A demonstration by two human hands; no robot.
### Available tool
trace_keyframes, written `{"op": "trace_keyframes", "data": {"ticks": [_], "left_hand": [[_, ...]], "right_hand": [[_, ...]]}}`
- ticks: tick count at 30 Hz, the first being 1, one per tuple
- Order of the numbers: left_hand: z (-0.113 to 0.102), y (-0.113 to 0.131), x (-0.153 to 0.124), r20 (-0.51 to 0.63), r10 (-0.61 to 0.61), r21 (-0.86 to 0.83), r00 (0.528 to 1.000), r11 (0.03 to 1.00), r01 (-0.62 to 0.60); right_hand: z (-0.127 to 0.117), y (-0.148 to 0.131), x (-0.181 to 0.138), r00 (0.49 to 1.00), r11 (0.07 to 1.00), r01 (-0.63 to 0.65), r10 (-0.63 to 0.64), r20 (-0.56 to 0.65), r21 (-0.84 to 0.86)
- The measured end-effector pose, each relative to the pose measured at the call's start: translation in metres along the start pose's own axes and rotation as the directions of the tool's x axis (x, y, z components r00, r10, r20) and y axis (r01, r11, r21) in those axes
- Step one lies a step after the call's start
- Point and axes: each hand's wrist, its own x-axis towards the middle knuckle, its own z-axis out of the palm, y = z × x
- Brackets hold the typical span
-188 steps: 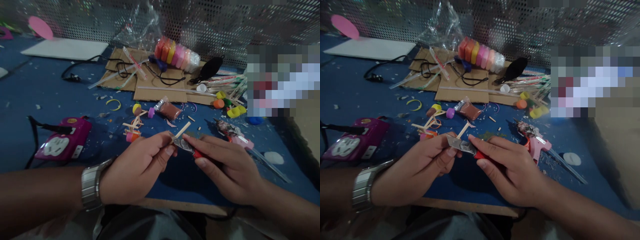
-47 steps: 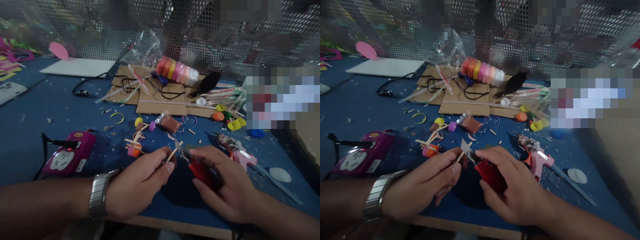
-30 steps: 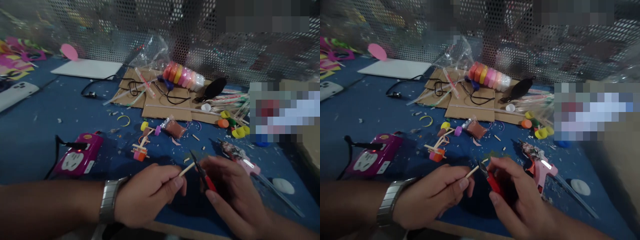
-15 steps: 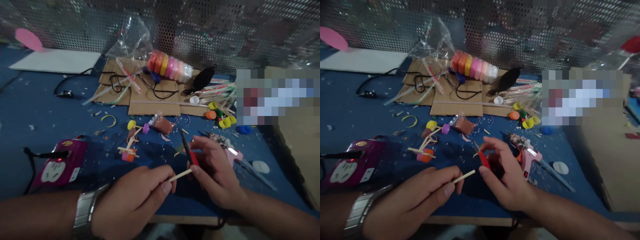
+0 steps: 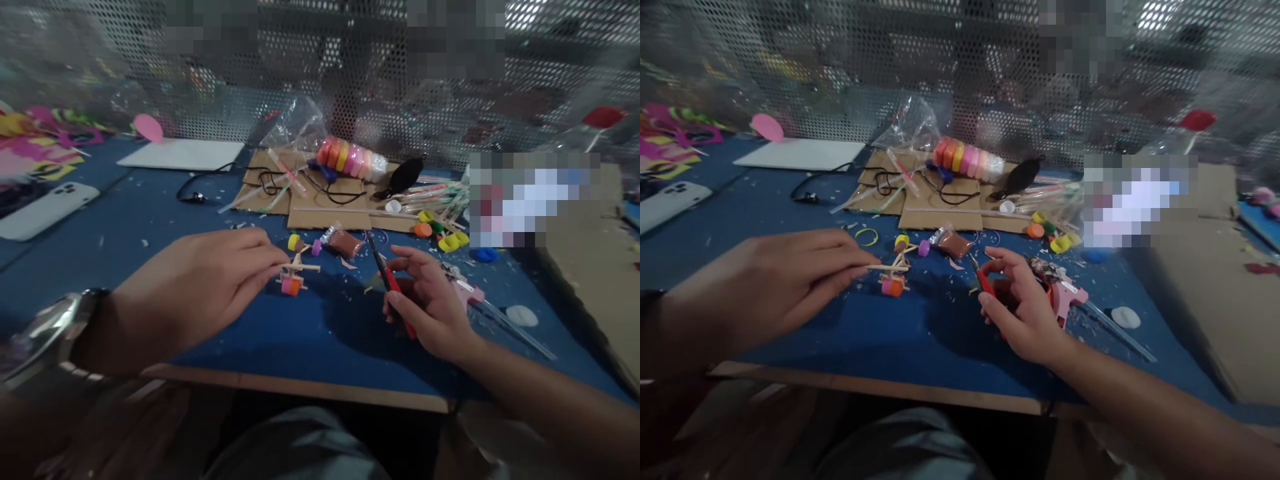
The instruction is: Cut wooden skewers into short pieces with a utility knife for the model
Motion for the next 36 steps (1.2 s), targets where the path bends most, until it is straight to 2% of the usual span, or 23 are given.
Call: {"op": "trace_keyframes", "data": {"ticks": [3,7,12,16,21,31,36], "left_hand": [[0.006,-0.006,-0.002,-0.035,0.046,0.054,0.998,0.998,-0.044],[0.012,-0.012,-0.002,-0.046,0.046,0.084,0.998,0.996,-0.042],[0.014,-0.021,-0.002,-0.074,0.054,0.075,0.996,0.996,-0.049],[0.02,-0.024,-0.005,-0.084,0.055,0.06,0.995,0.997,-0.05],[0.027,-0.026,-0.008,-0.038,0.031,0.005,0.999,1.0,-0.031],[0.027,-0.029,-0.006,-0.049,0.007,0.051,0.999,0.999,-0.005],[0.029,-0.027,-0.005,-0.035,0.003,0.047,0.999,0.999,-0.001]], "right_hand": [[0.005,-0.011,0.004,0.999,0.998,-0.051,0.051,0.004,0.033],[0.019,-0.027,0.013,0.984,0.97,-0.177,0.172,0.044,0.169],[0.035,-0.028,0.022,0.971,0.934,-0.235,0.235,0.033,0.269],[0.036,-0.023,0.024,0.966,0.935,-0.233,0.255,-0.051,0.269],[0.031,-0.019,0.021,0.95,0.937,-0.252,0.287,-0.122,0.244],[0.032,-0.016,0.021,0.934,0.931,-0.304,0.333,-0.13,0.201],[0.032,-0.018,0.02,0.941,0.939,-0.286,0.313,-0.127,0.193]]}}
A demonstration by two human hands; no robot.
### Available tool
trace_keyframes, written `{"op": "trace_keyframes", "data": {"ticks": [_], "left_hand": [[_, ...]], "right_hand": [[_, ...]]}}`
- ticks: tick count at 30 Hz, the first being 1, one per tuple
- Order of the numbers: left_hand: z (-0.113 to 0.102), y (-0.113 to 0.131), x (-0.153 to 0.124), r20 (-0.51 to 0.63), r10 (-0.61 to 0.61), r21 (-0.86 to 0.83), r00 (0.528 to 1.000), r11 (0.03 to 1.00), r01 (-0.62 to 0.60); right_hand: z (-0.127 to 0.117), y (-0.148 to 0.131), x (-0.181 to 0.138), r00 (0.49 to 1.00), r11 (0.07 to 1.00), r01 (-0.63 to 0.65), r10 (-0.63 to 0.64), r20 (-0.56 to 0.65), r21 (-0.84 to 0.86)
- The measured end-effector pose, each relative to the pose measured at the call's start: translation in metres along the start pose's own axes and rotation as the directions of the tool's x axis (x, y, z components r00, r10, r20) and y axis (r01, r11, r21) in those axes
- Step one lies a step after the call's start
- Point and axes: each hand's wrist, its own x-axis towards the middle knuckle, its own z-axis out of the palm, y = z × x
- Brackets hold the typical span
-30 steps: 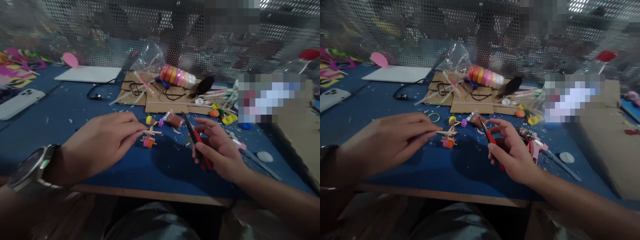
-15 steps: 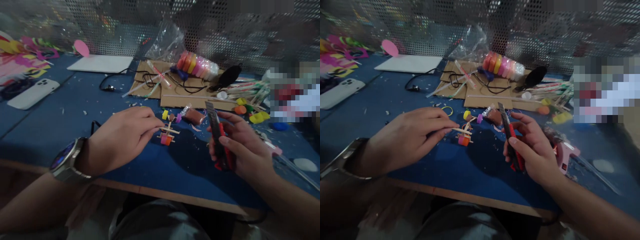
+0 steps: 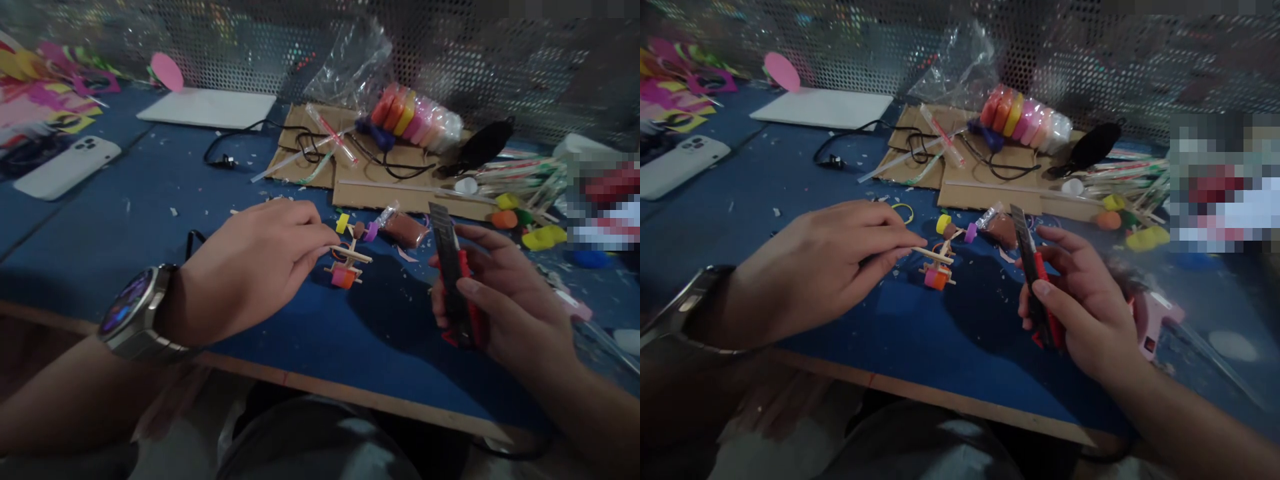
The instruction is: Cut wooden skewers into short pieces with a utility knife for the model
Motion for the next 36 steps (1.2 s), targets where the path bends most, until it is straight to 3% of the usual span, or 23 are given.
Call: {"op": "trace_keyframes", "data": {"ticks": [36], "left_hand": [[0.0,-0.0035,-0.0002,0.009,0.007,-0.02,1.0,1.0,-0.007]], "right_hand": [[-0.0007,-0.0024,-0.0025,1.0,1.0,-0.027,0.027,0.006,0.0]]}}
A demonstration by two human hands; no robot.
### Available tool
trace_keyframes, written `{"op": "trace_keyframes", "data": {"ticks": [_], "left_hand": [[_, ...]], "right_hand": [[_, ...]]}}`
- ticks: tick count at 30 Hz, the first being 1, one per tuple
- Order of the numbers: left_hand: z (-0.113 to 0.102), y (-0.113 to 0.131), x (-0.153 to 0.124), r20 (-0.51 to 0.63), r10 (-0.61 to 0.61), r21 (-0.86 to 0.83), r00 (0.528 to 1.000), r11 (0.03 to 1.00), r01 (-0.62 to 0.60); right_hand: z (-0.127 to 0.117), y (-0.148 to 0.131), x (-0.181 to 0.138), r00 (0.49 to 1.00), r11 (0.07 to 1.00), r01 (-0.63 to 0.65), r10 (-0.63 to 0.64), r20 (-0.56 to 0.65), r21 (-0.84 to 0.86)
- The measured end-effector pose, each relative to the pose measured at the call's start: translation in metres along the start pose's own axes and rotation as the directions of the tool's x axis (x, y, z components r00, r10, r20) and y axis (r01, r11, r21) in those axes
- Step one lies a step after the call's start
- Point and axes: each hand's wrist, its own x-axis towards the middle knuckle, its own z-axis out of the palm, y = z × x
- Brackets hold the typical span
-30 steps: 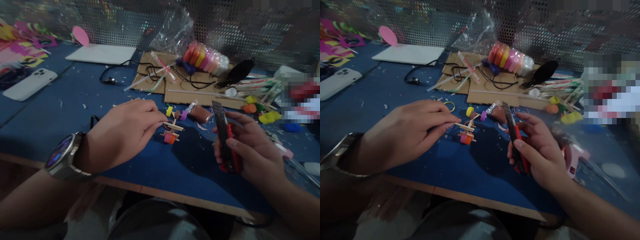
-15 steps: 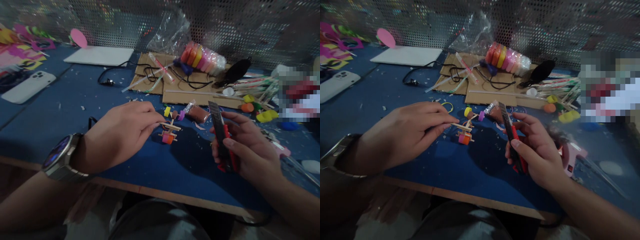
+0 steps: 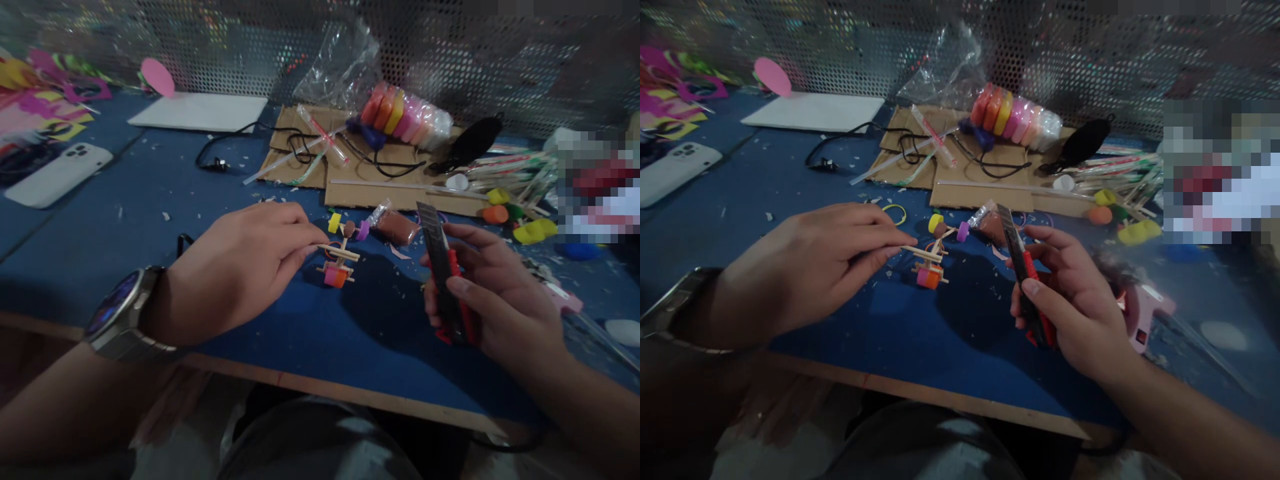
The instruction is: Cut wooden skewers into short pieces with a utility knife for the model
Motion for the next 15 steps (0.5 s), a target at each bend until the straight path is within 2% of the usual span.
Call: {"op": "trace_keyframes", "data": {"ticks": [15], "left_hand": [[-0.0011,-0.0005,0.0005,-0.006,0.003,0.011,1.0,1.0,-0.003]], "right_hand": [[-0.0008,0.0012,0.0,1.0,1.0,0.006,-0.006,0.006,0.001]]}}
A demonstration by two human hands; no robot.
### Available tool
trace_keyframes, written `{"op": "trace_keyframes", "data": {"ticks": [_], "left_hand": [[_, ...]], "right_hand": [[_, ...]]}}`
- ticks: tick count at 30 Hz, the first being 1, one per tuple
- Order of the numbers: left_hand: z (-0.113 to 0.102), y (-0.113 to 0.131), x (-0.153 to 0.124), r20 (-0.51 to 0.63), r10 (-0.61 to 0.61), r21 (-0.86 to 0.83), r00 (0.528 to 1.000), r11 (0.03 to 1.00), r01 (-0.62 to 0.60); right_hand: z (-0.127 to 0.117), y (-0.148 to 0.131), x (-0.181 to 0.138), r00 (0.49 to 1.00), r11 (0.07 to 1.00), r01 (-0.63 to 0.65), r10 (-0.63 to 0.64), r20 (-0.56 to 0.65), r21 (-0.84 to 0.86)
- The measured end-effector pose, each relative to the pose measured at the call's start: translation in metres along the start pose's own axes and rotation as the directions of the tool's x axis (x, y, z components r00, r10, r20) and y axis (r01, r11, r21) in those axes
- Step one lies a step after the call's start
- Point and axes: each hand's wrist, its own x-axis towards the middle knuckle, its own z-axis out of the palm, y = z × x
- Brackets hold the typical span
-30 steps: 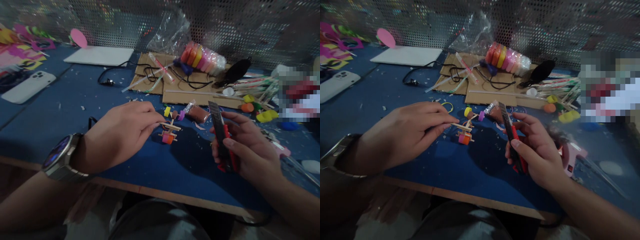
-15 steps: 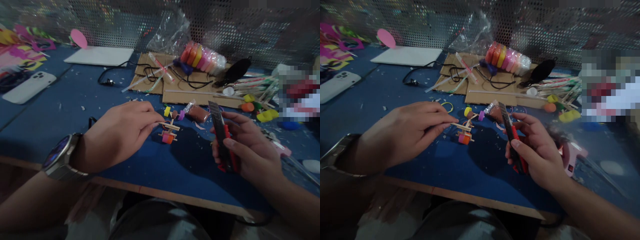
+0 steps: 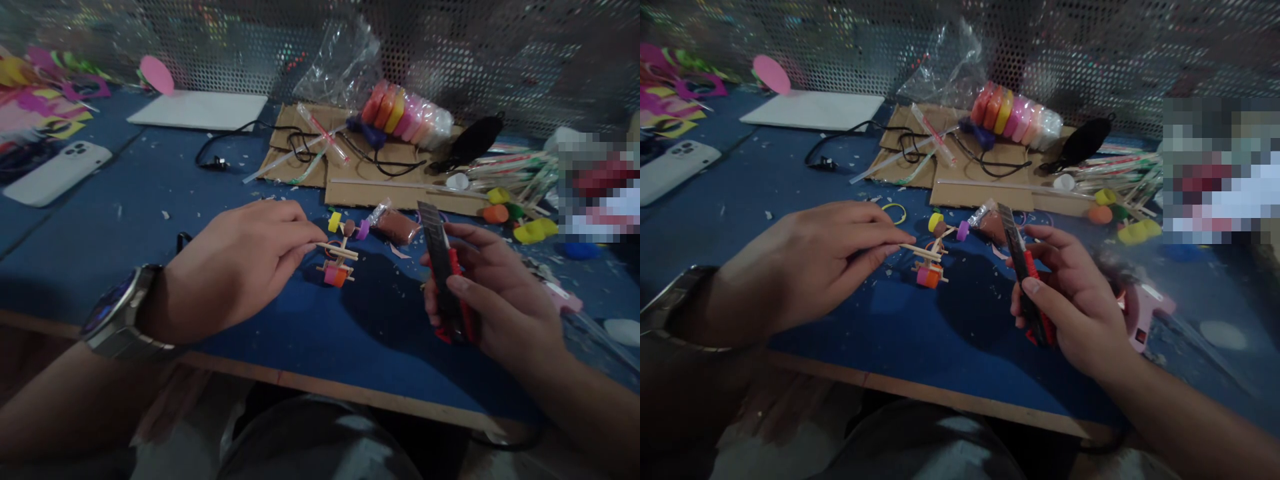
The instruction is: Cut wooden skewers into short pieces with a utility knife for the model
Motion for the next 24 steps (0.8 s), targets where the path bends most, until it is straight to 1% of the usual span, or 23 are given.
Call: {"op": "trace_keyframes", "data": {"ticks": [11,18,20,24], "left_hand": [[-0.001,0.001,0.0,0.011,-0.013,0.005,1.0,1.0,0.013],[-0.001,0.0,0.001,-0.009,0.007,-0.016,1.0,1.0,-0.007],[-0.003,0.002,0.0,-0.047,0.009,-0.024,0.999,1.0,-0.01],[-0.008,0.018,-0.003,-0.202,0.025,-0.031,0.979,0.999,-0.032]], "right_hand": [[0.002,-0.001,0.001,1.0,1.0,-0.006,0.006,-0.006,0.006],[0.0,0.0,-0.001,1.0,1.0,0.001,-0.001,0.001,0.004],[0.0,0.001,0.0,1.0,1.0,0.004,-0.004,0.005,0.006],[0.001,0.0,0.003,1.0,1.0,-0.001,0.002,-0.012,0.027]]}}
